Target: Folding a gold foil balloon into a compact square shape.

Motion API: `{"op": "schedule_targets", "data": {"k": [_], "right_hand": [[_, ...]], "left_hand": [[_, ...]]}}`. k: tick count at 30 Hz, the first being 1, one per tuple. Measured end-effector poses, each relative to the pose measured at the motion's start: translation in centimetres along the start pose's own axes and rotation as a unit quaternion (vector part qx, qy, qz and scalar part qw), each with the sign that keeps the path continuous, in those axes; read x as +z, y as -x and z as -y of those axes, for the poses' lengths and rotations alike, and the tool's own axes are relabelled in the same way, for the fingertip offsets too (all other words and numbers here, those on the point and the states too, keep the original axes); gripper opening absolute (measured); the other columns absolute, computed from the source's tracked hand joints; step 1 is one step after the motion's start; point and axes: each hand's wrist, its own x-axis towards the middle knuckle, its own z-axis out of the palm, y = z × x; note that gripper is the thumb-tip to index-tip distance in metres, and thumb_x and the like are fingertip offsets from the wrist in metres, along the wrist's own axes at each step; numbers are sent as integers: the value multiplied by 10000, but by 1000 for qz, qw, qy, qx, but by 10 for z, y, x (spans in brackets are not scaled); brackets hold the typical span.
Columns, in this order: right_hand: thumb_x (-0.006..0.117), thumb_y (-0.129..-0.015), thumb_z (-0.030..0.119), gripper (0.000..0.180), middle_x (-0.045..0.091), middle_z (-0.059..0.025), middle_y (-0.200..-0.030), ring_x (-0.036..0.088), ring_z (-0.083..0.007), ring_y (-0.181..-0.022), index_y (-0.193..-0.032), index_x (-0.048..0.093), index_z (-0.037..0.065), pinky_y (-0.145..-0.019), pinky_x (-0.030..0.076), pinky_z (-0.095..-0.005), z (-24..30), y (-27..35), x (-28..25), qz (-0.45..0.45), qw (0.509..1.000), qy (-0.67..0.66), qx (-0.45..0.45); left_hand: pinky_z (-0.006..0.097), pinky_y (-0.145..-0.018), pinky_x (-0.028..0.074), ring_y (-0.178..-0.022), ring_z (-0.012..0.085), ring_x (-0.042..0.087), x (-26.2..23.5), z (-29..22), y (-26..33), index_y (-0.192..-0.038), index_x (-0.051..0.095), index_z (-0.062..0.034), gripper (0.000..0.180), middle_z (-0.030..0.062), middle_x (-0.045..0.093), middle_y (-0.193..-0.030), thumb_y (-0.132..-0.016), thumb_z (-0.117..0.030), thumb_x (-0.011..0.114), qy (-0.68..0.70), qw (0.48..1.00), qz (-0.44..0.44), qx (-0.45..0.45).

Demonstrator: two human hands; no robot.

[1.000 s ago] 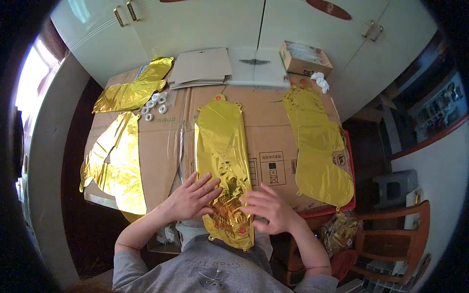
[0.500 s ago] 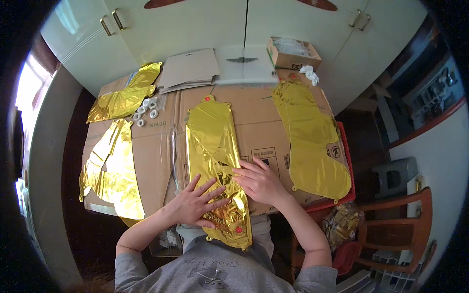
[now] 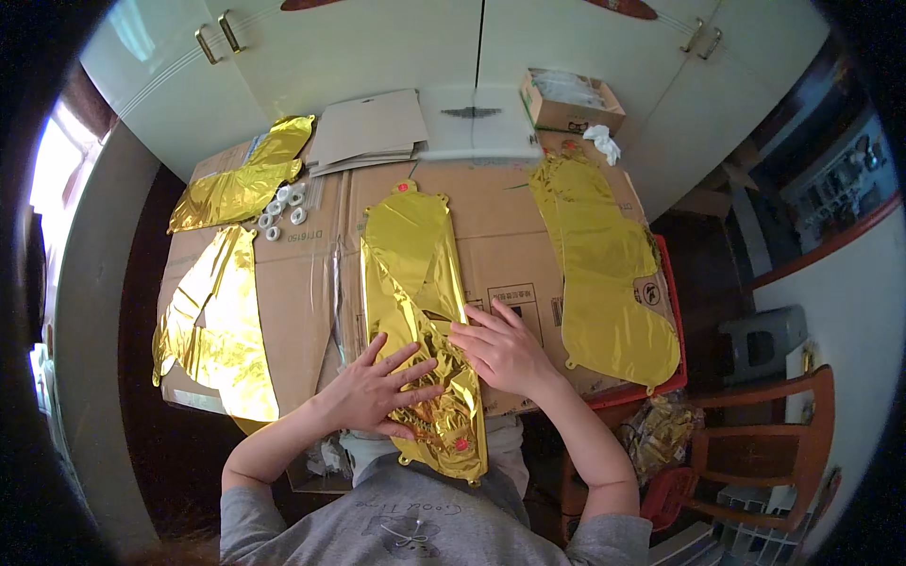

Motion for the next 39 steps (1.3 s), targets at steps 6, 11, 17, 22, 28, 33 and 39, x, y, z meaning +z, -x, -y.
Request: {"op": "schedule_targets", "data": {"k": [6, 11, 17, 22, 28, 33, 39], "right_hand": [[661, -874, 159, 295, 652, -4, -1252, 514, -233, -1291, -1167, 700, 146, -1142, 307, -518, 0, 0, -1, -4, 1000, 2, 3], [665, -872, 197, 302, 646, -16, -1256, 510, -223, -1297, -1167, 698, 140, -1136, 314, -497, 17, -4, -6, -3, 999, 21, -35], [674, -851, 229, 314, 646, -7, -1259, 531, -199, -1280, -1137, 700, 104, -1132, 319, -477, 32, 3, -2, 25, 993, 69, -89], [705, -836, 217, 310, 658, -3, -1248, 530, -214, -1284, -1133, 712, 127, -1116, 326, -496, 29, 5, 1, 39, 994, 60, -87], [683, -848, 226, 295, 658, 0, -1246, 523, -203, -1291, -1125, 714, 127, -1135, 305, -492, 28, 5, 1, 41, 995, 44, -78], [674, -853, 235, 292, 655, 16, -1263, 515, -192, -1300, -1125, 721, 144, -1151, 284, -495, 27, 5, 1, 48, 996, 34, -67], [685, -846, 243, 294, 655, 20, -1263, 507, -191, -1307, -1120, 725, 146, -1153, 279, -498, 26, 6, 1, 50, 996, 32, -65]], "left_hand": [[673, -1119, 213, -1449, 311, 289, -2, 1, -1, -1495, 366, -364, 780, 32, 346, -1557, -841, -787, 411, -1, 1000, 6, 5], [671, -1121, 207, -1449, 307, 289, -1, 1, 3, -1502, 355, -360, 785, 36, 347, -1557, -847, -791, 395, 3, 1000, 4, 0], [617, -1154, 182, -1451, 318, 286, -2, 1, 2, -1529, 320, -252, 876, 92, 346, -1552, -845, -797, 385, 9, 1000, -10, 0], [538, -1180, 184, -1456, 346, 269, 1, 8, 7, -1511, 289, -21, 998, 199, 309, -1553, -862, -773, 385, 56, 997, -33, -47], [506, -1190, 170, -1463, 327, 263, -5, 35, 3, -1485, 316, 32, 926, 224, 330, -1538, -921, -700, 370, -36, 990, -32, -129], [522, -1187, 177, -1468, 317, 257, -3, 73, -5, -1491, 302, 34, 888, 215, 315, -1551, -937, -654, 393, -51, 978, -57, -196], [581, -1183, 140, -1483, 314, 221, -9, 103, -14, -1485, 255, 94, 1277, 224, 286, -1563, -685, -865, 521, -76, 970, -36, -230]]}}
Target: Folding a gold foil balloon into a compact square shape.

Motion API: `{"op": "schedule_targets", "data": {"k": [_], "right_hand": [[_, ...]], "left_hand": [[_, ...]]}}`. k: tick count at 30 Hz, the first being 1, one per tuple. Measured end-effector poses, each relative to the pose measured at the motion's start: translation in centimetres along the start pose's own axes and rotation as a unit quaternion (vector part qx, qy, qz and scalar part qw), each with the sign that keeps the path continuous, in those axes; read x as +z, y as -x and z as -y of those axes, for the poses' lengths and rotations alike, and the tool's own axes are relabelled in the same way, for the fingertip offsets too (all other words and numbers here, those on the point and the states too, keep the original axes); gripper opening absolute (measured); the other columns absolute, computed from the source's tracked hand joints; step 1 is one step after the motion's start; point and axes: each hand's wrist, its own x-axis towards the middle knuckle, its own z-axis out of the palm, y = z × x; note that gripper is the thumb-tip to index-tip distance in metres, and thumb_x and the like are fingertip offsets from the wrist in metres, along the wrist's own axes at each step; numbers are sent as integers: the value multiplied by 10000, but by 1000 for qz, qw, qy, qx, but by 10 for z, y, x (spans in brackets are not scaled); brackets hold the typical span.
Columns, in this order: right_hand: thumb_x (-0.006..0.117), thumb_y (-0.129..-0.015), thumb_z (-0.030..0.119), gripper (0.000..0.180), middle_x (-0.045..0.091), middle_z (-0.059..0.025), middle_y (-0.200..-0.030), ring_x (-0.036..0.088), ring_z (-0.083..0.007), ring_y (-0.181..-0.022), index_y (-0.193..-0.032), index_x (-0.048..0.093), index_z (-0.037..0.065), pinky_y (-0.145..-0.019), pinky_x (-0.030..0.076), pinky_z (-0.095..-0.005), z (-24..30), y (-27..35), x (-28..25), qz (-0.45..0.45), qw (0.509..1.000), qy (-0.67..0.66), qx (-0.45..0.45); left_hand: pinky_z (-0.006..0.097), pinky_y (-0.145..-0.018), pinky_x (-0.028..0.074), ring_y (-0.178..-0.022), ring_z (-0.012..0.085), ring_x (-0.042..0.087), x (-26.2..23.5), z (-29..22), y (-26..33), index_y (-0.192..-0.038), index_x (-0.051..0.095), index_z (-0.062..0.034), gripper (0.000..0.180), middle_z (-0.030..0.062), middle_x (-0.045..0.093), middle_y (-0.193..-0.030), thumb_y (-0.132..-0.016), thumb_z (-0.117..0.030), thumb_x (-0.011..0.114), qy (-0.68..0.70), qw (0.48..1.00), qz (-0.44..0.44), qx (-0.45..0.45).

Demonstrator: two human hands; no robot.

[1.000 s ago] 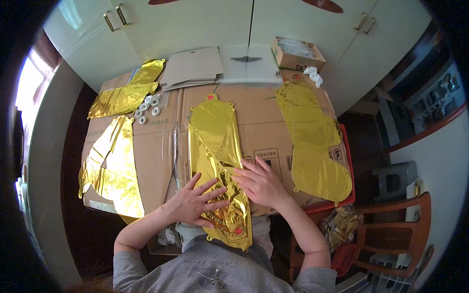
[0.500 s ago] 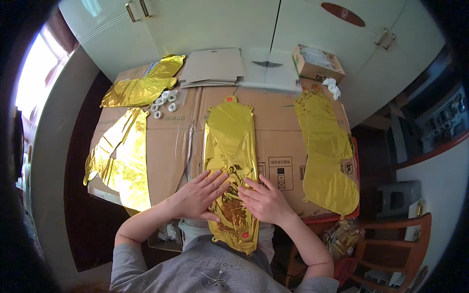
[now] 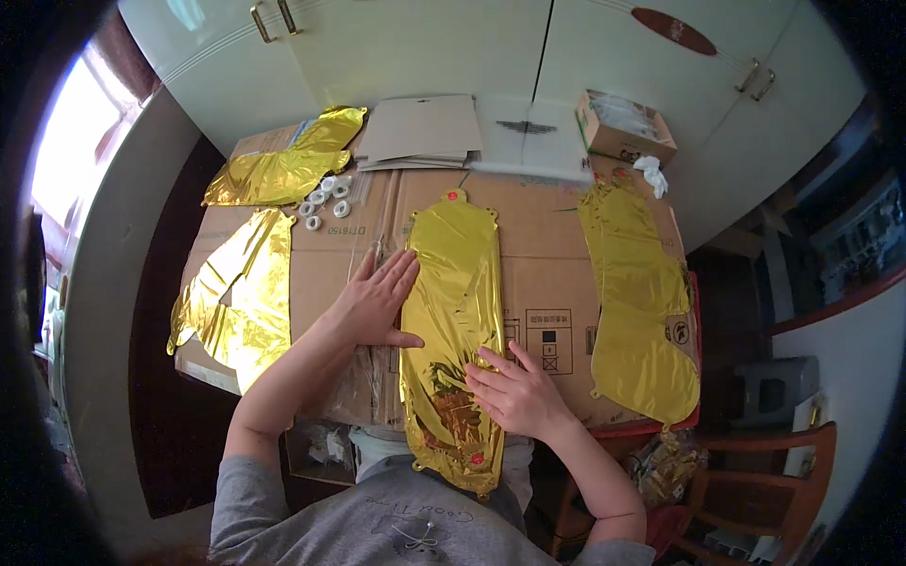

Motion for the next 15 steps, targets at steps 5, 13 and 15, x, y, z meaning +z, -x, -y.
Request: {"op": "schedule_targets", "data": {"k": [5, 13, 15], "right_hand": [[692, -847, 264, 286, 665, 17, -1236, 509, -212, -1301, -1101, 731, 137, -1134, 309, -503, 2, -2, -2, -3, 1000, 19, -4], [695, -851, 292, 301, 669, -1, -1194, 530, -213, -1258, -1089, 718, 109, -1100, 345, -470, 12, -16, -21, 12, 999, 26, -19], [689, -848, 279, 299, 669, -2, -1176, 542, -197, -1231, -1093, 712, 108, -1077, 364, -440, 17, -29, -21, 9, 999, 22, -38]], "left_hand": [[591, -1184, 107, -1494, 321, 185, -5, 10, -6, -1498, 210, 91, 1431, 240, 238, -1577, -543, -906, 587, -19, 999, 45, 4], [618, -1169, 115, -1492, 359, 172, -12, 9, -9, -1505, 189, 84, 1533, 263, 210, -1578, -429, -913, 636, -39, 996, 82, -8], [622, -1165, 120, -1490, 366, 174, -13, 8, -9, -1507, 190, 80, 1542, 263, 209, -1579, -419, -917, 635, -48, 995, 84, -14]]}}
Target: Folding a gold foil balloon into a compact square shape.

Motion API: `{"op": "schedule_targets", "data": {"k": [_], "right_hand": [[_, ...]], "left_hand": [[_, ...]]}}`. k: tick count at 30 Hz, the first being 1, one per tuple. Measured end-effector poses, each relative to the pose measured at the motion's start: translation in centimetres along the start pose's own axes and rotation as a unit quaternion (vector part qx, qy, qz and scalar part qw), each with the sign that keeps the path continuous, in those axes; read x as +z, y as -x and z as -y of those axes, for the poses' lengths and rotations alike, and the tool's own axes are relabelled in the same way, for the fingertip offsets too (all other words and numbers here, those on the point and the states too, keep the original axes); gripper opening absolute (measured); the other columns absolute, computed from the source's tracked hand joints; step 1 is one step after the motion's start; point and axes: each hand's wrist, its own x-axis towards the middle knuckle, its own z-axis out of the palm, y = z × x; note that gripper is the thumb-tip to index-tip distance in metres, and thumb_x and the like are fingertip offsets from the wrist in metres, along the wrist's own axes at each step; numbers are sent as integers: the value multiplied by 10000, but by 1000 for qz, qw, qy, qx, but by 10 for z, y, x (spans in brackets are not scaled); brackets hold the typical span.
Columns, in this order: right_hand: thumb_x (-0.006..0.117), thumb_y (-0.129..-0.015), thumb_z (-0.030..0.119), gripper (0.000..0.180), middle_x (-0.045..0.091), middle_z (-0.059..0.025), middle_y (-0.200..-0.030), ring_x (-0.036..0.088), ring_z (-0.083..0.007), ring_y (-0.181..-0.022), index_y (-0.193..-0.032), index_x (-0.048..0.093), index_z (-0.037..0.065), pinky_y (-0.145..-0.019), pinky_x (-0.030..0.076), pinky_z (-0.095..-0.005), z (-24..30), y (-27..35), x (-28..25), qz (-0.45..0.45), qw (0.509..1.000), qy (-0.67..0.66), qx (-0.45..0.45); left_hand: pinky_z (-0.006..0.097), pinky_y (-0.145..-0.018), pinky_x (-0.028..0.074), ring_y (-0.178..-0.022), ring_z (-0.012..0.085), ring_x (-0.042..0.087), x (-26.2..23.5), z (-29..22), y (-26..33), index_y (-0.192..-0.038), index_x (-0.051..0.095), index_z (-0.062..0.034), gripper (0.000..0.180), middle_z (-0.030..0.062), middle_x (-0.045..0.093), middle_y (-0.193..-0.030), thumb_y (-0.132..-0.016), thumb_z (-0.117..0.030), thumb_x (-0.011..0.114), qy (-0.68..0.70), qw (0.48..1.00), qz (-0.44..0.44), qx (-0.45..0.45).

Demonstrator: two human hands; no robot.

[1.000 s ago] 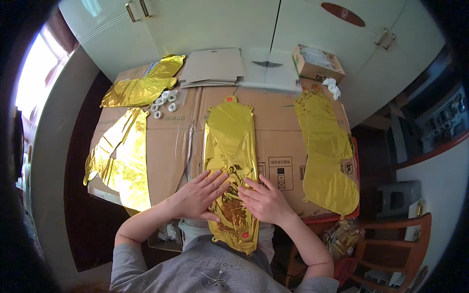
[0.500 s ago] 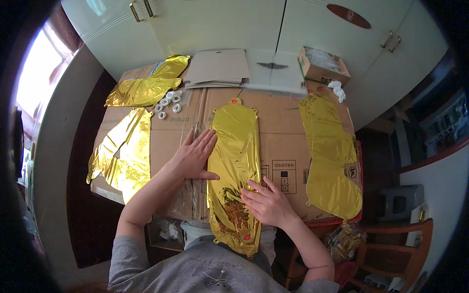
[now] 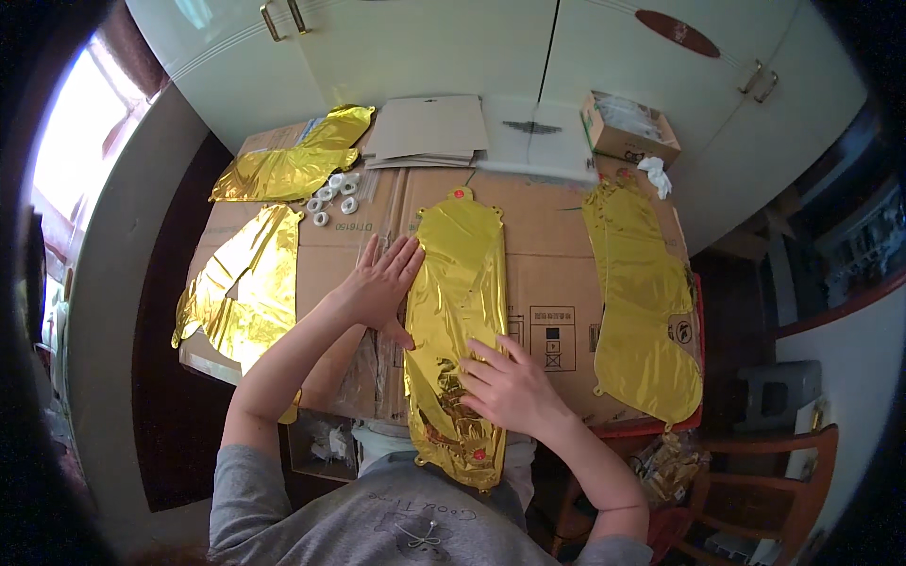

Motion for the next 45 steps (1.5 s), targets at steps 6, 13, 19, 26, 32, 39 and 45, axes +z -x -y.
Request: {"op": "schedule_targets", "data": {"k": [6, 13, 19, 26, 32, 39, 45], "right_hand": [[614, -841, 187, 326, 639, 20, -1189, 559, -144, -1171, -1154, 678, 121, -985, 414, -351, 10, -42, 29, -17, 997, 38, -71], [577, -851, 188, 343, 622, 20, -1244, 549, -148, -1206, -1179, 667, 145, -1043, 396, -387, 21, -41, 44, 4, 996, 9, -88], [560, -861, 192, 350, 603, 14, -1294, 526, -184, -1257, -1195, 666, 179, -1129, 345, -462, 28, -36, 39, 44, 994, 0, -97], [550, -870, 187, 378, 577, -2, -1344, 491, -235, -1307, -1235, 649, 183, -1150, 318, -499, 29, -28, 46, 60, 993, -43, -88], [530, -891, 174, 402, 524, -17, -1415, 424, -246, -1374, -1284, 614, 187, -1165, 295, -507, 27, -23, 49, 84, 991, -60, -83], [528, -896, 149, 472, 464, -46, -1468, 395, -276, -1395, -1367, 538, 177, -1164, 278, -536, 25, -21, 48, 126, 988, -32, -88], [578, -871, 101, 489, 502, -85, -1424, 426, -299, -1363, -1356, 556, 152, -1139, 310, -549, 27, -22, 45, 53, 990, -111, -62]], "left_hand": [[640, -1159, 118, -1489, 404, 140, -10, -3, -4, -1522, 166, 52, 1531, 278, 170, -1584, -414, -864, 694, 18, 999, 30, -6], [641, -1160, 107, -1487, 413, 141, -4, -2, -3, -1525, 176, 40, 1517, 290, 174, -1578, -423, -870, 683, 9, 1000, 22, -5], [638, -1162, 98, -1483, 414, 158, -9, -3, -3, -1525, 180, 38, 1511, 298, 187, -1571, -437, -897, 653, -8, 999, 34, -10], [631, -1164, 102, -1486, 376, 180, 9, 6, -12, -1507, 212, 71, 1384, 268, 250, -1560, -599, -929, 514, 11, 998, -26, -48], [631, -1163, 108, -1487, 362, 187, 8, 10, -22, -1493, 216, 100, 1335, 252, 277, -1555, -669, -922, 454, 25, 996, -27, -79], [599, -1154, 204, -1469, 308, 263, -14, 40, -53, -1426, 427, 8, 934, 182, 366, -1530, -838, -710, 528, 26, 992, -75, -94], [426, -974, 453, -1252, 255, 525, -21, 129, -120, -1109, 634, -56, 365, 90, 613, -1232, -827, -287, 667, -6, 971, -217, -98]]}}
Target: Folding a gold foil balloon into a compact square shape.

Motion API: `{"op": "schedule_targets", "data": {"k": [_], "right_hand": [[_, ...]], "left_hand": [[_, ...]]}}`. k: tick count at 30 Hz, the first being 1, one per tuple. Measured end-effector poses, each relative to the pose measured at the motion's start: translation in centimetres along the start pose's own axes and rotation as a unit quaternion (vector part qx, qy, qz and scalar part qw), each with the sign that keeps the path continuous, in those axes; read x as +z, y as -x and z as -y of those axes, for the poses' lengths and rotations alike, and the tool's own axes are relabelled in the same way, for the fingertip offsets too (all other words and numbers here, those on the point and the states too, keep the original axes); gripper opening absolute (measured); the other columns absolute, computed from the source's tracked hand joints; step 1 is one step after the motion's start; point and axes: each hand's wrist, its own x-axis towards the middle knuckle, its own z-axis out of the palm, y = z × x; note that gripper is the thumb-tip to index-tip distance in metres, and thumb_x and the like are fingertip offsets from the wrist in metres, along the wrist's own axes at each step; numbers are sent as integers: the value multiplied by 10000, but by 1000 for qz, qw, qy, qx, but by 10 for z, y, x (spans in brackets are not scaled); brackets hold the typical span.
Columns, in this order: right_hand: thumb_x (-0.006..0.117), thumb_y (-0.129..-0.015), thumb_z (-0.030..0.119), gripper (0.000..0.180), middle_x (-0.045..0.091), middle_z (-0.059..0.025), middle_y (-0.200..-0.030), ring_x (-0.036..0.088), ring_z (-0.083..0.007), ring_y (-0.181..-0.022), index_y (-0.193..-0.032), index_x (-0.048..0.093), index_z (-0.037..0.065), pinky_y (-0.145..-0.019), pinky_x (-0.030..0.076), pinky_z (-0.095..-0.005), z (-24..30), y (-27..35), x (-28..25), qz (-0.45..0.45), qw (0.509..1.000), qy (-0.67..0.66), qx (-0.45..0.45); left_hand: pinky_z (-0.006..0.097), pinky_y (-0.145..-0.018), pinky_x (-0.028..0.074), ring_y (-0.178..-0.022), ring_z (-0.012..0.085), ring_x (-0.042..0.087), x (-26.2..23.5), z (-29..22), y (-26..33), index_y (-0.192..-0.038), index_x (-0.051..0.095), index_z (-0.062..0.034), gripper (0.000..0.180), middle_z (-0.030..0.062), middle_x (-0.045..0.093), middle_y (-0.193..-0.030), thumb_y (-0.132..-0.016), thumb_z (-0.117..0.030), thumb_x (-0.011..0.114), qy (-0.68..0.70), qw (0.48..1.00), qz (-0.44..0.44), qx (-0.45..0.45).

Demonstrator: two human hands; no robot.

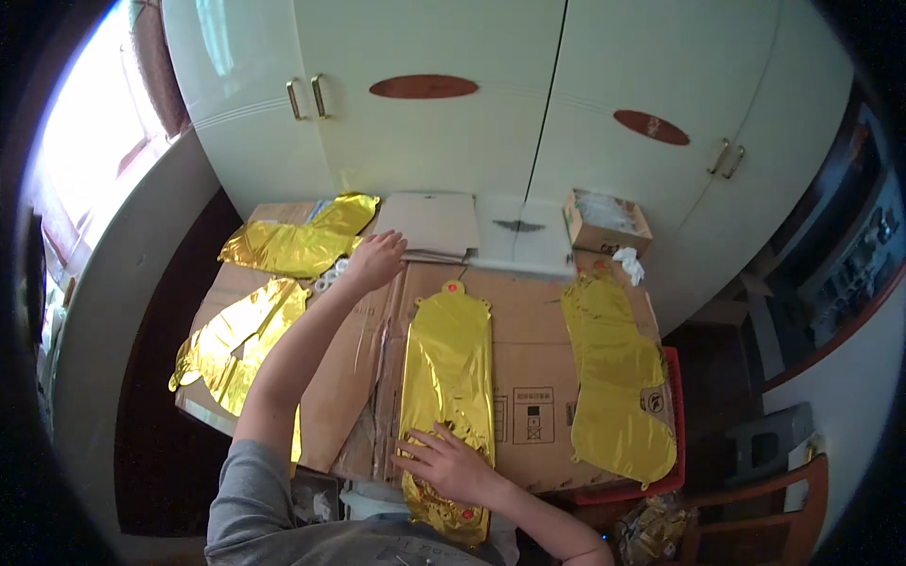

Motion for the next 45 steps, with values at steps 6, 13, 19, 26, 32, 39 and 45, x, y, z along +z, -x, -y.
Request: {"op": "schedule_targets", "data": {"k": [6, 13, 19, 26, 32, 39, 45], "right_hand": [[618, -818, 59, 447, 600, -58, -1285, 537, -251, -1224, -1255, 640, 152, -1060, 399, -484, 2, 23, -15, -140, 990, -2, 30], [643, -764, 50, 475, 611, -52, -1271, 557, -251, -1198, -1225, 670, 160, -1046, 408, -466, 1, 42, -23, -161, 984, -11, 82], [625, -830, 70, 421, 644, -87, -1223, 569, -262, -1187, -1244, 664, 138, -1031, 433, -424, -19, 55, -31, -219, 968, -58, 112], [546, -1000, 219, 597, 501, -118, -1400, 556, -224, -1212, -1511, 290, 45, -1033, 453, -386, -79, 52, -95, -398, 528, -695, 283], [599, -956, 92, 744, 579, -110, -1300, 575, -173, -1157, -1550, 154, 41, -970, 468, -325, -93, 25, -97, -362, 621, -622, 310], [590, -922, -26, 779, 637, -104, -1178, 592, -148, -1091, -1554, 138, 35, -956, 453, -296, -88, 36, -64, -317, 696, -567, 305], [600, -916, 0, 767, 613, -139, -1222, 623, -183, -1042, -1546, 165, 42, -917, 482, -320, -90, 22, -30, -366, 790, -380, 312]], "left_hand": [[428, -878, 513, -1089, 292, 629, 27, 42, -31, -1073, 641, -86, 324, 94, 679, -1114, -787, -231, 681, 30, 998, 50, 18], [457, -757, 551, -871, 348, 687, 30, 60, -29, -1110, 648, -179, 248, 136, 708, -920, -890, -141, 538, 64, 995, 69, 22], [378, -591, 556, -766, 261, 705, 3, 38, -11, -964, 623, -59, 139, 116, 703, -895, -846, -101, 561, -94, 993, 1, 70], [282, -533, 545, -700, 190, 690, -85, -57, 78, -1088, 627, -8, 266, 107, 707, -978, -834, -88, 632, -86, 931, -299, 193], [314, -762, 582, -991, 246, 693, -127, -122, 166, -1004, 655, 12, 225, 144, 700, -1050, -817, -111, 633, -40, 929, -218, 298], [357, -859, 562, -1159, 286, 620, -90, -120, 196, -1362, 432, -45, 684, 196, 559, -1317, -769, -133, 762, 387, 914, -117, -33], [333, -851, 557, -1051, 210, 641, -51, -123, 178, -1549, 114, -98, 886, 178, 566, -1281, -862, 9, 664, 710, 675, 30, -198]]}}
